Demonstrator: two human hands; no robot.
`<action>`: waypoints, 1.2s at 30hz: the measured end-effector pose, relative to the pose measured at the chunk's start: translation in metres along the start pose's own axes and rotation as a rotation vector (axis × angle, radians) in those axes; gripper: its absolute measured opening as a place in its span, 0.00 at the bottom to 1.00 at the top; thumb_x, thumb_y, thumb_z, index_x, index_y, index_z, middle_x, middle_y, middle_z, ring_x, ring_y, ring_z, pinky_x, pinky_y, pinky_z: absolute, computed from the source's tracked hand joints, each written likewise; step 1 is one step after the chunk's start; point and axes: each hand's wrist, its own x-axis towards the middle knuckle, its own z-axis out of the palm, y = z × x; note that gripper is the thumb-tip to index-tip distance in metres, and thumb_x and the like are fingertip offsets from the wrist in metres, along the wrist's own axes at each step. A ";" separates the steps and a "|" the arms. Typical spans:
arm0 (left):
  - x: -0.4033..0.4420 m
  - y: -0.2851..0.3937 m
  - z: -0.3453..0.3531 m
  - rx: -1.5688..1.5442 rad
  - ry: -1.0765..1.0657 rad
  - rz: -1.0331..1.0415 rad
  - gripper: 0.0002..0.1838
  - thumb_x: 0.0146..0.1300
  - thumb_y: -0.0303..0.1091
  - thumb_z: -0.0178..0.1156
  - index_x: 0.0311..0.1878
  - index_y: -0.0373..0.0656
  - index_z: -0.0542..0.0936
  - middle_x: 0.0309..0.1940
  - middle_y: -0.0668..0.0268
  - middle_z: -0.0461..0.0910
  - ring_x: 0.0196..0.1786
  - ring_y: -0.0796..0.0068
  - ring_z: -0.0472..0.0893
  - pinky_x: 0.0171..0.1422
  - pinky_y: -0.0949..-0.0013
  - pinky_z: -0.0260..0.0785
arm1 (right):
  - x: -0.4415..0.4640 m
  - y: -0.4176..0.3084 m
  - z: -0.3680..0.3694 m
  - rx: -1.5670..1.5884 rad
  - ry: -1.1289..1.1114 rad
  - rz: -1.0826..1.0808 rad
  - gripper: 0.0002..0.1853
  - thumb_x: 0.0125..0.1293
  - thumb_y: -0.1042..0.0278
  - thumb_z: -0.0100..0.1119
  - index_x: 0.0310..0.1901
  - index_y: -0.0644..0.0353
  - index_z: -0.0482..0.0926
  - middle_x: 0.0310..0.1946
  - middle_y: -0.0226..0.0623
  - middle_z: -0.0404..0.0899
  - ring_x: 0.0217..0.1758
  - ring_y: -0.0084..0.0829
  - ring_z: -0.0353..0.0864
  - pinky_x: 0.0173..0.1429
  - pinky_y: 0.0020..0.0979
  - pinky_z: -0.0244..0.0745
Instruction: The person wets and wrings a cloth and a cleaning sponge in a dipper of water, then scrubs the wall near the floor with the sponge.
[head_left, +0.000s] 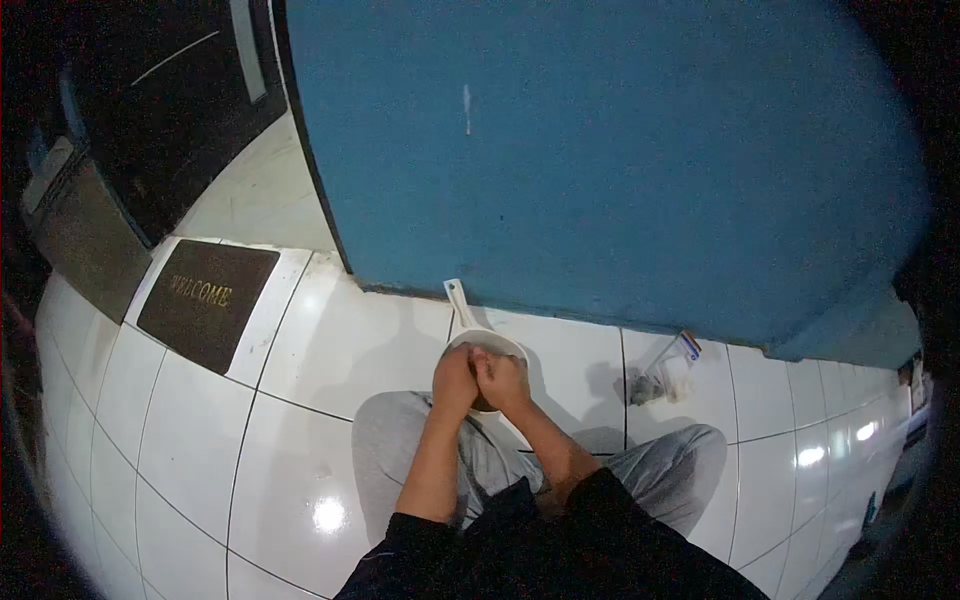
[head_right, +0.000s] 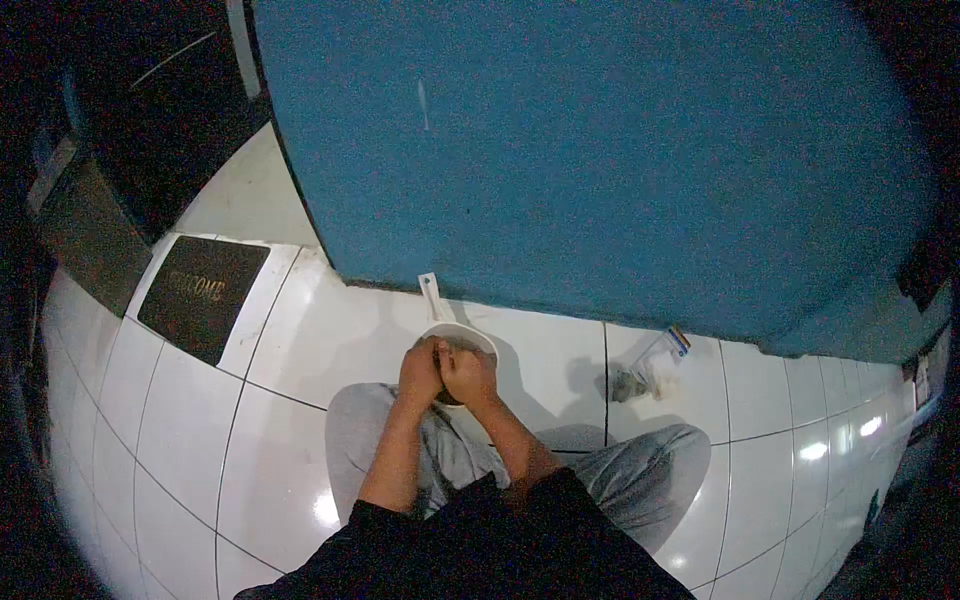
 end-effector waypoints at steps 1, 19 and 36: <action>0.000 0.005 -0.003 -0.002 -0.004 0.010 0.09 0.54 0.32 0.49 0.30 0.35 0.73 0.27 0.48 0.75 0.34 0.47 0.73 0.38 0.56 0.65 | 0.000 0.002 0.003 0.013 0.009 -0.004 0.22 0.62 0.54 0.39 0.22 0.61 0.77 0.19 0.53 0.73 0.25 0.52 0.74 0.36 0.47 0.68; -0.013 0.030 -0.005 -0.311 0.007 0.033 0.12 0.59 0.34 0.49 0.43 0.37 0.72 0.40 0.55 0.74 0.42 0.62 0.74 0.46 0.66 0.66 | -0.010 -0.007 -0.041 0.285 0.146 -0.002 0.15 0.63 0.59 0.42 0.45 0.58 0.70 0.40 0.48 0.66 0.46 0.47 0.66 0.51 0.38 0.61; -0.007 0.024 -0.033 -0.792 0.469 -0.293 0.22 0.58 0.39 0.55 0.53 0.43 0.63 0.41 0.64 0.69 0.41 0.74 0.70 0.39 0.68 0.67 | -0.042 0.210 -0.224 -0.124 -0.160 0.322 0.25 0.54 0.48 0.54 0.49 0.57 0.70 0.48 0.51 0.67 0.53 0.46 0.65 0.57 0.41 0.60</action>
